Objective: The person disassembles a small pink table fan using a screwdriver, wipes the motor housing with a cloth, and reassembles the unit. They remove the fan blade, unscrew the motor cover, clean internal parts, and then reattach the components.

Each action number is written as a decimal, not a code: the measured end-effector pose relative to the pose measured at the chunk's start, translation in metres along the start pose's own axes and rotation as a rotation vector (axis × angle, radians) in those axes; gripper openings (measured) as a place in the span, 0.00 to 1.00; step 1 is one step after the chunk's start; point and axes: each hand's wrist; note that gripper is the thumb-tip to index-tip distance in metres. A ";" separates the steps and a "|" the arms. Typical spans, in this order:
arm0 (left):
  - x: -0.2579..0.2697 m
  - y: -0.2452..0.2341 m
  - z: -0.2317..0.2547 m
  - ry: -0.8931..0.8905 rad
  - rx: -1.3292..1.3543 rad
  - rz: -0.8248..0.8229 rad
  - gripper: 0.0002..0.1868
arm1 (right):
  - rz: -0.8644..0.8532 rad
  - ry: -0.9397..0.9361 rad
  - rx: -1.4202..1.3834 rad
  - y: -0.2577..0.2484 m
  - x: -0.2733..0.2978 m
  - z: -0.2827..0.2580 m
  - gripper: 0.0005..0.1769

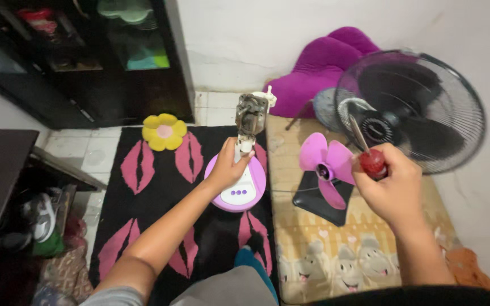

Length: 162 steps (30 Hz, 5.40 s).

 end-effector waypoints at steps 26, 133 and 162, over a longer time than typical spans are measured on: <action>0.241 0.172 0.238 0.067 0.234 -0.169 0.18 | -0.089 0.148 0.421 -0.384 0.178 0.041 0.16; 0.507 0.387 0.538 -0.162 0.199 0.038 0.05 | -0.212 -0.623 -0.152 -0.704 0.294 0.118 0.25; 0.514 0.388 0.549 -0.107 0.231 0.056 0.07 | -0.177 -0.753 0.032 -0.702 0.305 0.110 0.24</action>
Point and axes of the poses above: each hand's wrist, its own x-axis away from the middle knuckle, its own y-axis out of the palm, z = x × y, and after that the axes turned 11 degrees about z, right-handed
